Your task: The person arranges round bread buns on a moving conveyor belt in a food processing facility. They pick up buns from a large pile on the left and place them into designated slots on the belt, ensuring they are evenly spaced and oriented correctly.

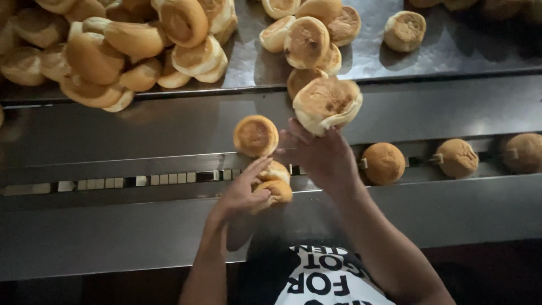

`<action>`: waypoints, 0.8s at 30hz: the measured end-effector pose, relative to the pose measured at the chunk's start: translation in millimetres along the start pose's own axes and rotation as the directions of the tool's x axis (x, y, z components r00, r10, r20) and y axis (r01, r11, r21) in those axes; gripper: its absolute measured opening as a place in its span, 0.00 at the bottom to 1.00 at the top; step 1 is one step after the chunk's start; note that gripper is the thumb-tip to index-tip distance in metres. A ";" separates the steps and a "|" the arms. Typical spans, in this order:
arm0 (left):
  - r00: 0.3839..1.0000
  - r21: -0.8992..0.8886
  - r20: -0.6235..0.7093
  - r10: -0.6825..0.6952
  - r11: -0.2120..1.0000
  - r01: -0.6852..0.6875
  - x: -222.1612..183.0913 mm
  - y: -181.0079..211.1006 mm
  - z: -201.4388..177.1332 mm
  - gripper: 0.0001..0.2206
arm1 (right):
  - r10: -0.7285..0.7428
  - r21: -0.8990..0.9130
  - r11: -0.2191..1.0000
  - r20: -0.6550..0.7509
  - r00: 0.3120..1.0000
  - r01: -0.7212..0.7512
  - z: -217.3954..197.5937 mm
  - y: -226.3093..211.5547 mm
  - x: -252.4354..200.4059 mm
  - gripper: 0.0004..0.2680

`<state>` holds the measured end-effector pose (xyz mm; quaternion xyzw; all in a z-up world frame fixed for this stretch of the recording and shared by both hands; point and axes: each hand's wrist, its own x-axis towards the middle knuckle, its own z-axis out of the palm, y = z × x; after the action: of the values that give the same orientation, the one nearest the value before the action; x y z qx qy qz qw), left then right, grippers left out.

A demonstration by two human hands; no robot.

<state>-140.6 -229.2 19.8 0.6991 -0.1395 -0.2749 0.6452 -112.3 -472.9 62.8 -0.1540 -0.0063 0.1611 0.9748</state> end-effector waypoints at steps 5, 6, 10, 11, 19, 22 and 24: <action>0.982 0.057 -0.156 -0.107 0.991 0.118 13.6 -38.2 7.7 0.33 | -0.478 -0.982 0.184 -0.051 0.877 0.043 -23.9 -63.2 -56.3 0.21; 0.985 0.053 -0.136 -0.106 0.992 0.114 9.4 -31.3 10.3 0.33 | -0.491 -0.984 0.176 -0.058 0.869 0.034 -24.3 -67.8 -71.0 0.21; 0.970 -0.074 -0.203 -0.130 0.990 0.117 -1.9 3.7 17.8 0.27 | -0.517 -0.912 -0.288 -0.109 0.849 -0.292 -65.8 -81.8 -118.0 0.20; 0.961 -0.106 -0.233 -0.152 0.986 0.130 -3.0 14.3 19.2 0.25 | -0.463 -0.771 -0.469 -0.201 0.863 -0.431 -86.4 -84.2 -127.2 0.21; 0.904 0.077 -0.393 -0.168 0.974 0.214 -3.3 62.2 30.2 0.23 | -0.516 -0.551 -0.703 -0.041 0.856 -0.450 -71.3 -64.6 -130.4 0.23; 0.897 0.270 -0.436 -0.078 0.939 0.213 -6.4 64.6 35.9 0.22 | -0.414 -0.654 -0.736 0.232 0.880 -0.175 -50.8 -38.9 -106.1 0.21; 0.903 0.404 -0.430 0.010 0.896 0.182 -4.9 53.9 38.6 0.22 | -0.318 -0.698 -0.713 0.242 0.916 -0.063 -58.4 -22.6 -85.8 0.19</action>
<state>-157.8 -265.2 72.9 0.8733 -0.0229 -0.1082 0.4744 -182.9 -537.7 17.3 -0.9578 -0.0733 -0.1342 0.2435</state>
